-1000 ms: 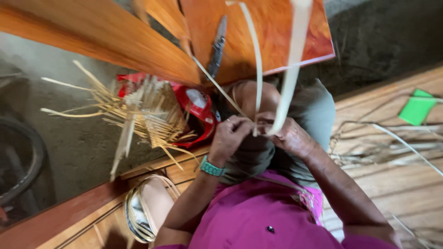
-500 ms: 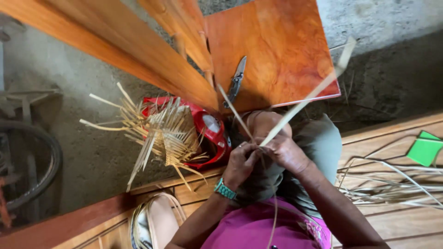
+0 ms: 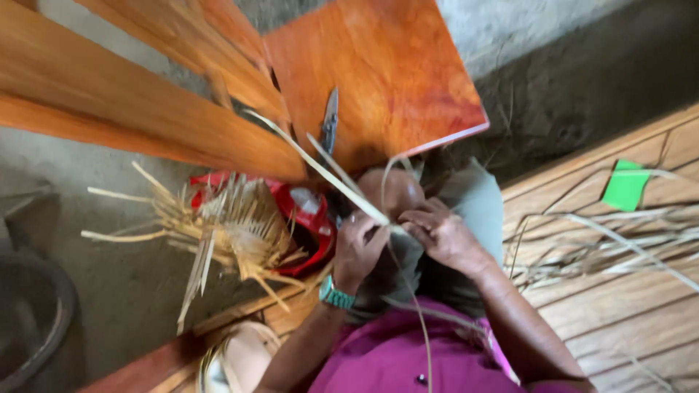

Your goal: Weave thin strips of natural fiber into a patterned object

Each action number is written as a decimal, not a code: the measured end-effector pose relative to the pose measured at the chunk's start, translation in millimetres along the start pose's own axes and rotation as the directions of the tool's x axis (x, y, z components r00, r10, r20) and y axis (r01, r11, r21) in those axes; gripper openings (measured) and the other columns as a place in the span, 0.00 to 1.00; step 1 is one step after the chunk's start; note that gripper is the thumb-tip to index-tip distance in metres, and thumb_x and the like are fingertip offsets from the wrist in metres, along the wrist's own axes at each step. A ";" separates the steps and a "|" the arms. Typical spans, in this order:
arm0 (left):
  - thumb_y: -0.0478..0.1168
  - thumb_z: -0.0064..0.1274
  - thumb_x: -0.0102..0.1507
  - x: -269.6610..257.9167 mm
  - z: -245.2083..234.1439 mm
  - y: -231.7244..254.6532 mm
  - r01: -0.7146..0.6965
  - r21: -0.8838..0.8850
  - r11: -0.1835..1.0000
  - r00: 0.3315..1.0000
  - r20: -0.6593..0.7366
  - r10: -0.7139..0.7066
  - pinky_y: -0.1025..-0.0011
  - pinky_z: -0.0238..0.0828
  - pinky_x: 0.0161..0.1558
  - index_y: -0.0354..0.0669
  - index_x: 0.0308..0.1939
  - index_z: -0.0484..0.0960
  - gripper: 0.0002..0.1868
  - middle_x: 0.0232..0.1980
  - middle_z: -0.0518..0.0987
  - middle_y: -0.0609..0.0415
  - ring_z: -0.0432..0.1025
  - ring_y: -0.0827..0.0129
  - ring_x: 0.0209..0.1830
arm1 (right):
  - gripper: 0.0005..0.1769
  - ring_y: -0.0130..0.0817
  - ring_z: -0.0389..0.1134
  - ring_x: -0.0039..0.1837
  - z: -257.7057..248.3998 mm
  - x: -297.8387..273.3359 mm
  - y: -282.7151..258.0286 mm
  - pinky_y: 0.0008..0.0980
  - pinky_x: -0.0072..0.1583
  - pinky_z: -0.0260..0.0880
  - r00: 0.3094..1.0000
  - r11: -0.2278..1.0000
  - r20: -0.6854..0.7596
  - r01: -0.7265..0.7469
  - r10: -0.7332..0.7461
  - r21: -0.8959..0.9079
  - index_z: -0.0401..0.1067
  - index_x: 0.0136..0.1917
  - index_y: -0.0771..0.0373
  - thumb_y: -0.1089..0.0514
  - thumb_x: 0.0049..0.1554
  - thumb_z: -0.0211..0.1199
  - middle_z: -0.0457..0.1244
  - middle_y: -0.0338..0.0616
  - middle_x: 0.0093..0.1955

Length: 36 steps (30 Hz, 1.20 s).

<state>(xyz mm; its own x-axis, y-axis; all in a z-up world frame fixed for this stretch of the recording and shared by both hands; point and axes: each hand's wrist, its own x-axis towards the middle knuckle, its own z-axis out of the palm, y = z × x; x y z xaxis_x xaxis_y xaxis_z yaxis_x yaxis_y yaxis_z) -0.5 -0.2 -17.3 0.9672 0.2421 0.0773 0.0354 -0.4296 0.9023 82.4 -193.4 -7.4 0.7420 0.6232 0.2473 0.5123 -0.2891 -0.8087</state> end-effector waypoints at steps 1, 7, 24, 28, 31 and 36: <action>0.40 0.61 0.58 2.0 0.4 -2.1 -0.132 0.107 0.985 0.990 -0.030 0.136 0.63 0.72 0.52 0.47 0.36 0.88 0.04 0.34 0.84 0.51 0.80 0.55 0.41 | 0.09 0.51 0.70 0.46 -4.6 -1.5 -5.7 0.44 0.47 0.73 1.000 0.999 0.023 0.005 -0.006 0.042 0.80 0.52 0.58 0.55 0.60 0.64 0.69 0.48 0.44; 0.43 0.60 0.62 20.5 -20.3 32.4 -0.418 0.335 0.845 0.900 0.027 0.435 0.65 0.66 0.55 0.55 0.42 0.89 0.06 0.39 0.82 0.58 0.74 0.61 0.46 | 0.07 0.48 0.67 0.45 1.8 -4.8 11.5 0.43 0.46 0.71 0.999 0.964 0.051 -0.027 0.014 0.265 0.81 0.50 0.59 0.59 0.60 0.64 0.66 0.48 0.43; 0.45 0.55 0.66 11.0 -16.0 23.2 -0.296 0.276 0.914 0.954 0.042 0.296 0.64 0.70 0.46 0.53 0.41 0.82 0.04 0.40 0.79 0.55 0.75 0.58 0.40 | 0.07 0.45 0.72 0.42 46.5 -26.3 -14.2 0.38 0.44 0.75 0.953 0.954 -0.278 -0.188 0.120 -0.233 0.79 0.47 0.51 0.49 0.60 0.68 0.67 0.40 0.43; 0.42 0.51 0.67 3.6 -1.6 18.9 -0.250 0.328 0.911 0.967 0.049 0.248 0.55 0.72 0.45 0.45 0.41 0.76 0.06 0.42 0.77 0.47 0.75 0.46 0.41 | 0.07 0.43 0.72 0.39 52.8 -30.6 -11.0 0.38 0.41 0.74 0.940 0.931 -0.325 -0.205 0.102 -0.301 0.78 0.45 0.51 0.49 0.60 0.69 0.66 0.39 0.41; 0.41 0.47 0.68 0.2 11.0 -1.7 -0.236 0.284 0.929 0.970 0.008 0.244 0.55 0.72 0.45 0.43 0.40 0.72 0.07 0.42 0.75 0.46 0.74 0.45 0.41 | 0.07 0.45 0.72 0.39 54.3 -30.6 -6.9 0.37 0.39 0.74 0.932 0.957 -0.339 -0.205 0.128 -0.203 0.78 0.44 0.53 0.51 0.57 0.73 0.67 0.39 0.40; 0.40 0.48 0.69 6.5 10.4 -13.3 -0.172 0.059 0.983 0.985 0.006 0.172 0.60 0.73 0.48 0.42 0.38 0.76 0.07 0.41 0.76 0.46 0.75 0.47 0.42 | 0.09 0.50 0.73 0.42 30.1 -18.7 -18.4 0.39 0.41 0.73 0.936 0.969 -0.251 -0.236 0.245 0.068 0.78 0.48 0.56 0.54 0.55 0.74 0.68 0.44 0.38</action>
<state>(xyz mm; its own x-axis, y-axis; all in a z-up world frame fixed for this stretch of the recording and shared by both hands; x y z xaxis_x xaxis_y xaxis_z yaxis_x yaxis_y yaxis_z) 7.9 -2.0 -33.2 0.9602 0.1597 0.2292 -0.1169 -0.5156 0.8488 46.1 -177.8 -13.3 0.9290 0.3302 0.1674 0.2925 -0.3776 -0.8785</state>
